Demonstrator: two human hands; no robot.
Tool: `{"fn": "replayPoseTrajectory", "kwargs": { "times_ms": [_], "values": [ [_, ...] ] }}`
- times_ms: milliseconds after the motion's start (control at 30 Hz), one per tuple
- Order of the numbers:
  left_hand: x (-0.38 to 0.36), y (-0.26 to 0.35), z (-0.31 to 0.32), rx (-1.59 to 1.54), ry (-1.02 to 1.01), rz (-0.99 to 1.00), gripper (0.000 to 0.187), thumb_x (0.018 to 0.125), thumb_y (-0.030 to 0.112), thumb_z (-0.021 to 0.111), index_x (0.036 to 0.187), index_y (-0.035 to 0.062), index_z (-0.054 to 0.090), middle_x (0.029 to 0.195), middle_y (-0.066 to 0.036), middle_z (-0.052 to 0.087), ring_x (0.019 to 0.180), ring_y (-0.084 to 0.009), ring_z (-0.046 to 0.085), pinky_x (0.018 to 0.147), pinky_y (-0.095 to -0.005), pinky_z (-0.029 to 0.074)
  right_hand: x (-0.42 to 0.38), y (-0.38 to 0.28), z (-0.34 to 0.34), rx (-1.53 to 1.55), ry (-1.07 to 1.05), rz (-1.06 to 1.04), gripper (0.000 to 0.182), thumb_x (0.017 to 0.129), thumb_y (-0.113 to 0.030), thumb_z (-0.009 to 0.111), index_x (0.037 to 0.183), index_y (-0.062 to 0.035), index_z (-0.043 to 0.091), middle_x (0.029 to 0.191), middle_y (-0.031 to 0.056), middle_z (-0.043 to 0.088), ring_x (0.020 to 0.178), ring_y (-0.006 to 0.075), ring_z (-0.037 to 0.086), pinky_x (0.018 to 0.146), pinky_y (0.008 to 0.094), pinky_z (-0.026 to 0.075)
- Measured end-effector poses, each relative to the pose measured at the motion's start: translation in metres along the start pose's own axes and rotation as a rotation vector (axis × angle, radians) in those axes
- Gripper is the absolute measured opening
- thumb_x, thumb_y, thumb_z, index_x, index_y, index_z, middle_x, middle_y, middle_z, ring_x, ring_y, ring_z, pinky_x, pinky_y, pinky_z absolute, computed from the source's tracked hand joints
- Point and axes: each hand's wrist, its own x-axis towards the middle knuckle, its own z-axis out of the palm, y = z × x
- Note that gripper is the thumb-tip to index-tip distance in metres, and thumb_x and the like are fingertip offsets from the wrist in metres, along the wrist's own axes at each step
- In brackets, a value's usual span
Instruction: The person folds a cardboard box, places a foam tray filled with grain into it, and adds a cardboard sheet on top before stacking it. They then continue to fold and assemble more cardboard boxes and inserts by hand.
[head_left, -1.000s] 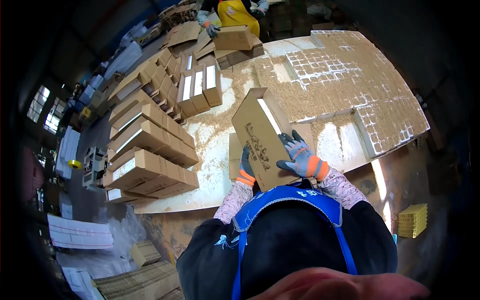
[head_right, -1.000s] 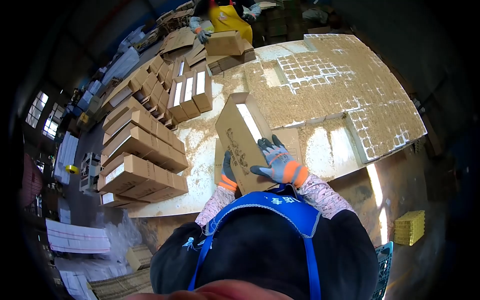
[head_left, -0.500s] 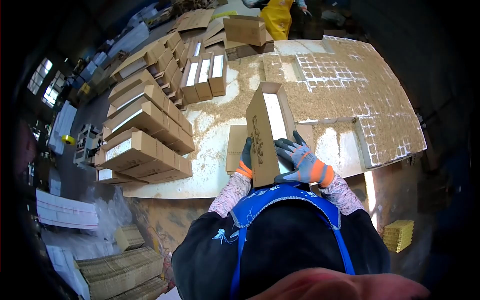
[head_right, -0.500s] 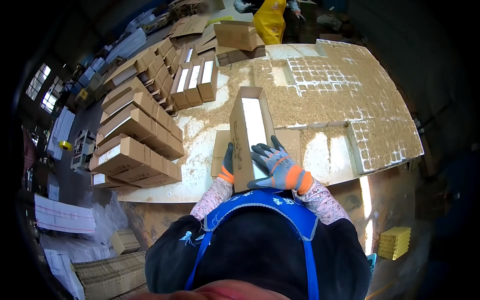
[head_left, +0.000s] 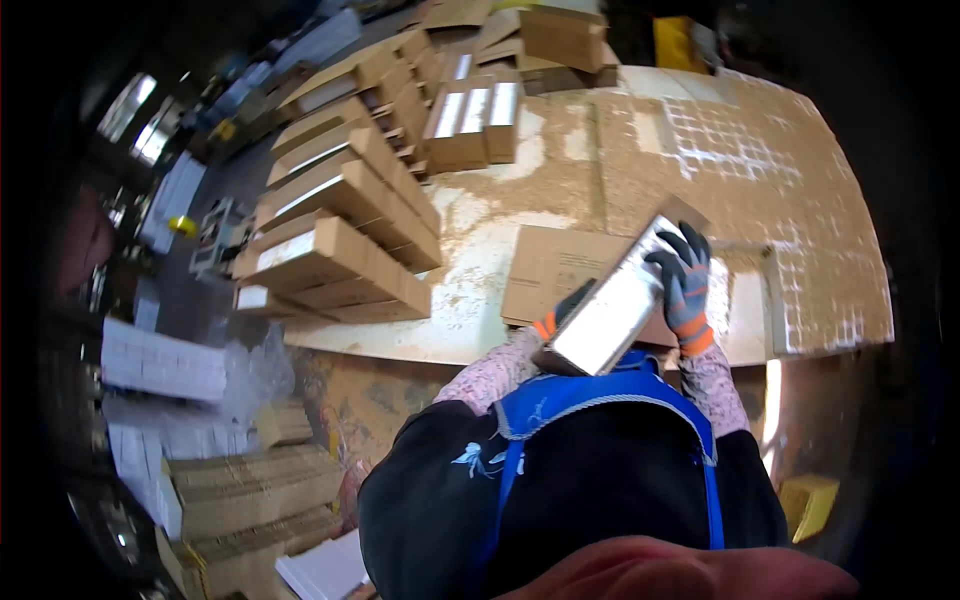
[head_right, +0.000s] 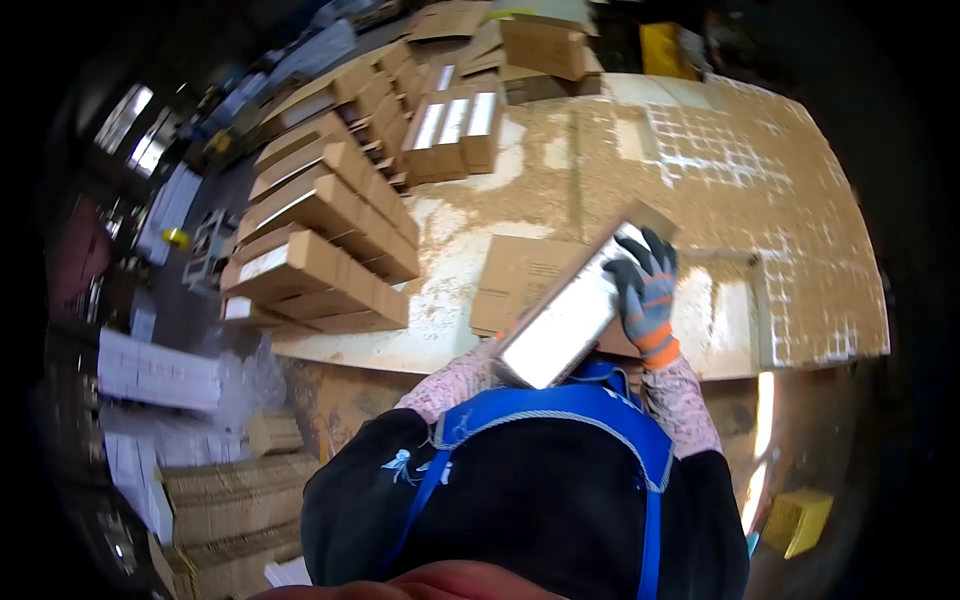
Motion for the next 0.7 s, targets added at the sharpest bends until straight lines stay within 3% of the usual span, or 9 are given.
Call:
{"fn": "replayPoseTrajectory", "kwargs": {
  "times_ms": [67,200,300,433,533,600,633,667,700],
  "values": [
    [0.001,-0.004,-0.004,-0.023,0.002,0.000,0.070,0.089,0.057,0.035,0.138,0.0080,0.031,0.136,-0.015,0.040,0.119,-0.0291,0.046,0.101,-0.0422,0.037,-0.008,0.003,0.004,-0.029,-0.007,-0.031,0.031,0.086,-0.023,0.036,0.075,-0.0127,0.063,0.090,0.0073,0.062,0.101,0.0315,0.050,0.096,0.0487,0.027],
    [-0.005,-0.016,-0.013,-0.098,0.036,0.009,0.067,0.090,0.055,0.035,0.137,0.0076,0.032,0.135,-0.015,0.042,0.119,-0.0285,0.046,0.101,-0.0416,0.036,-0.027,0.010,0.006,-0.054,0.019,0.001,0.039,0.091,-0.025,0.033,0.070,-0.0082,0.061,0.074,0.0072,0.059,0.079,0.0277,0.053,0.094,0.0464,0.029],
    [-0.027,-0.016,-0.030,-0.175,0.109,0.035,0.065,0.091,0.053,0.035,0.137,0.0072,0.033,0.134,-0.015,0.043,0.119,-0.0280,0.046,0.101,-0.0412,0.036,-0.029,0.009,0.007,-0.034,0.014,0.046,0.036,0.090,-0.024,0.036,0.070,-0.0071,0.061,0.074,0.0065,0.060,0.078,0.0282,0.053,0.095,0.0463,0.029],
    [-0.059,-0.007,-0.060,-0.269,0.210,0.096,0.063,0.092,0.051,0.034,0.136,0.0068,0.035,0.133,-0.015,0.044,0.119,-0.0274,0.046,0.101,-0.0406,0.036,-0.035,-0.002,0.013,-0.155,0.053,0.014,0.014,0.080,-0.015,0.049,0.074,-0.0128,0.062,0.078,0.0049,0.061,0.081,0.0260,0.056,0.092,0.0444,0.032],
    [-0.068,0.002,-0.079,-0.296,0.251,0.166,0.062,0.092,0.050,0.034,0.136,0.0066,0.035,0.133,-0.015,0.045,0.119,-0.0270,0.046,0.101,-0.0404,0.036,-0.038,-0.012,0.021,-0.225,0.011,0.049,0.011,0.072,-0.021,0.052,0.072,-0.0168,0.062,0.079,0.0018,0.061,0.075,0.0228,0.055,0.093,0.0439,0.030],
    [-0.079,0.011,-0.086,-0.364,-0.084,0.201,0.062,0.092,0.051,0.034,0.135,0.0067,0.037,0.136,-0.015,0.042,0.124,-0.0261,0.040,0.105,-0.0381,0.029,-0.037,-0.019,0.022,-0.232,-0.010,0.057,0.011,0.071,-0.025,0.055,0.071,-0.0162,0.062,0.078,0.0016,0.062,0.075,0.0223,0.055,0.088,0.0421,0.031],
    [-0.080,0.016,-0.085,-0.375,-0.023,0.169,0.061,0.089,0.048,0.046,0.135,0.0092,0.037,0.133,-0.012,0.045,0.118,-0.0292,0.045,0.104,-0.0399,0.029,-0.037,-0.020,0.026,-0.191,-0.006,0.067,0.012,0.070,-0.027,0.058,0.070,-0.0156,0.063,0.077,0.0019,0.062,0.075,0.0224,0.055,0.087,0.0415,0.032],
    [-0.078,0.020,-0.093,-0.378,-0.019,0.189,0.061,0.089,0.048,0.046,0.135,0.0092,0.037,0.133,-0.012,0.045,0.118,-0.0292,0.045,0.104,-0.0399,0.029,-0.038,-0.020,0.029,-0.155,-0.003,0.080,0.014,0.069,-0.029,0.061,0.070,-0.0150,0.063,0.076,0.0021,0.062,0.075,0.0226,0.055,0.085,0.0409,0.033],
    [-0.073,0.020,-0.108,-0.074,0.083,0.288,0.055,0.090,0.040,0.044,0.134,0.0081,0.038,0.130,-0.011,0.047,0.115,-0.0258,0.047,0.101,-0.0367,0.031,-0.040,-0.015,0.029,-0.147,-0.097,0.093,0.021,0.068,-0.032,0.065,0.077,-0.0139,0.064,0.082,0.0032,0.062,0.079,0.0240,0.055,0.083,0.0404,0.034]
  ]
}}
